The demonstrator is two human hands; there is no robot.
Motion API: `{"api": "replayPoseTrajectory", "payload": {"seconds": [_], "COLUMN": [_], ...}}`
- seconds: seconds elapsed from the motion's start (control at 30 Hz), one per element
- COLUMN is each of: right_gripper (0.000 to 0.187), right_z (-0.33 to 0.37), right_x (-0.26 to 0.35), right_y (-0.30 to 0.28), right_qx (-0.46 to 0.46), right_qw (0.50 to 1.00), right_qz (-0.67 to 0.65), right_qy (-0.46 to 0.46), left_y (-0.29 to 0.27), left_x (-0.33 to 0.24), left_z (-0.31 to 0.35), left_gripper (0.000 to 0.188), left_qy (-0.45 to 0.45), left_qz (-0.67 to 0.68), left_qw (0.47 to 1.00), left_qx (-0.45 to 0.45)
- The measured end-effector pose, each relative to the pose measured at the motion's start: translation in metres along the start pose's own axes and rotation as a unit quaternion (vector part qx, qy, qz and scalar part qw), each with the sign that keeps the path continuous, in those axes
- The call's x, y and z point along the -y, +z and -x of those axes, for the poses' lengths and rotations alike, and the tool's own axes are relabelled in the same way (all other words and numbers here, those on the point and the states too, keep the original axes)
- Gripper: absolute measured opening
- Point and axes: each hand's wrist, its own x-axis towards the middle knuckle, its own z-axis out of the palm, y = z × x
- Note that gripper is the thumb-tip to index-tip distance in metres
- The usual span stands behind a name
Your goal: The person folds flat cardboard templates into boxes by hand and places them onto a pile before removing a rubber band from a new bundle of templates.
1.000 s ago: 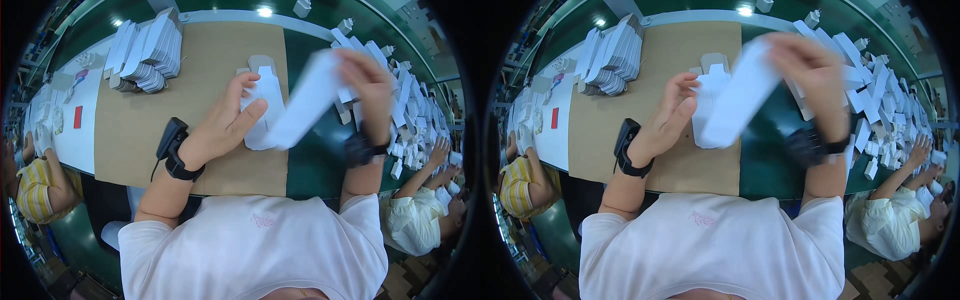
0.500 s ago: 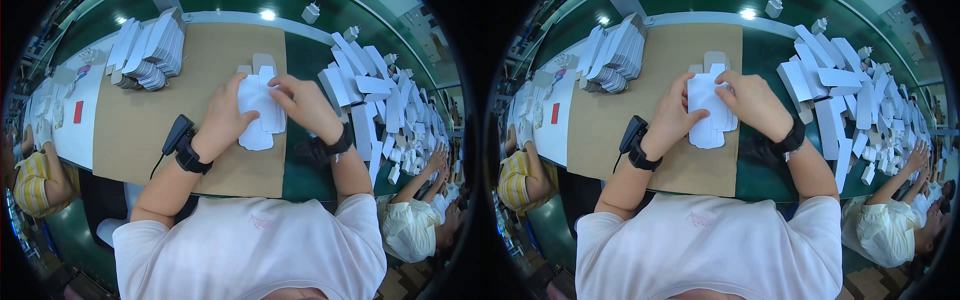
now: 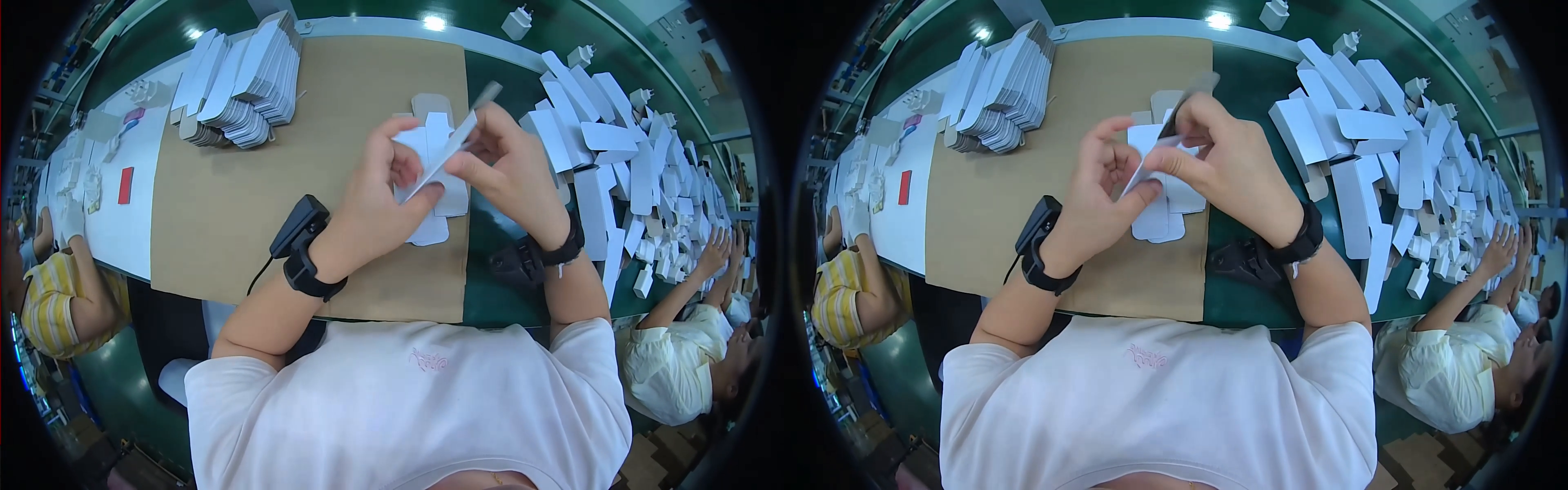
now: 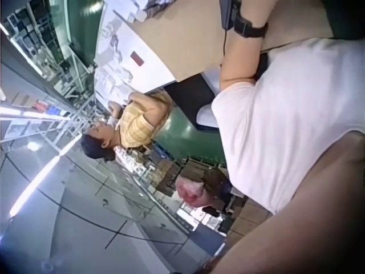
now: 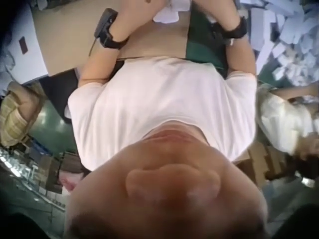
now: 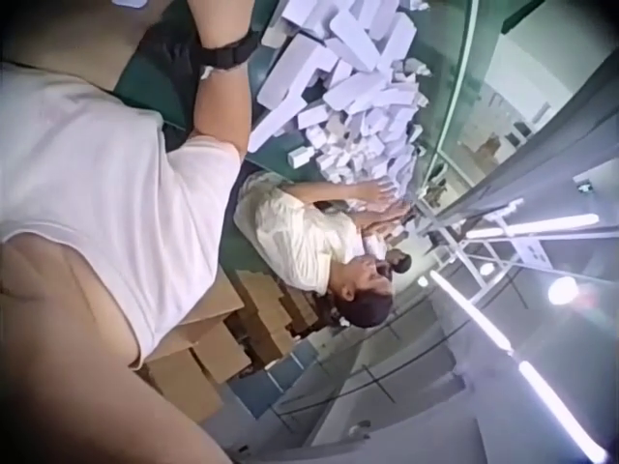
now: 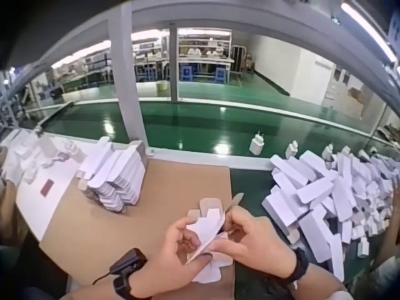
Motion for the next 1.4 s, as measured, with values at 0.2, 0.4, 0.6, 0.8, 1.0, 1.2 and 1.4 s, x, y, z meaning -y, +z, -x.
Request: {"api": "replayPoseTrajectory", "payload": {"seconds": [0.2, 0.4, 0.6, 0.8, 1.0, 1.2, 1.4], "right_gripper": [0.03, 0.06, 0.018, 0.013, 0.014, 0.024, 0.025], "right_z": [0.006, 0.009, 0.01, 0.001, 0.013, 0.002, -0.002], "right_x": [0.008, 0.008, 0.0, -0.005, 0.003, -0.007, -0.007], "right_y": [0.0, 0.02, 0.018, 0.014, 0.025, 0.002, 0.003], "right_qx": [-0.023, -0.03, -0.014, 0.067, -0.089, 0.062, 0.035], "right_qw": [1.0, 0.967, 0.984, 0.977, 0.978, 0.961, 0.977], "right_qz": [-0.008, -0.253, -0.174, -0.201, -0.175, -0.268, -0.206], "right_qy": [-0.016, -0.007, -0.044, 0.035, -0.066, 0.012, 0.03], "left_y": [0.013, 0.002, 0.006, 0.002, 0.003, -0.003, -0.004], "left_x": [-0.003, -0.003, -0.009, -0.012, -0.017, -0.017, -0.004], "left_z": [0.004, 0.001, -0.001, 0.004, 0.0, -0.003, 0.0], "left_gripper": [0.075, 0.072, 0.064, 0.049, 0.052, 0.062, 0.069], "left_qy": [0.045, 0.035, 0.015, -0.086, -0.103, -0.117, -0.012], "left_qz": [0.195, 0.174, 0.183, 0.304, 0.313, 0.26, 0.096], "left_qw": [0.979, 0.983, 0.981, 0.946, 0.943, 0.957, 0.993], "left_qx": [0.029, 0.044, 0.06, 0.077, 0.054, 0.051, 0.069]}}
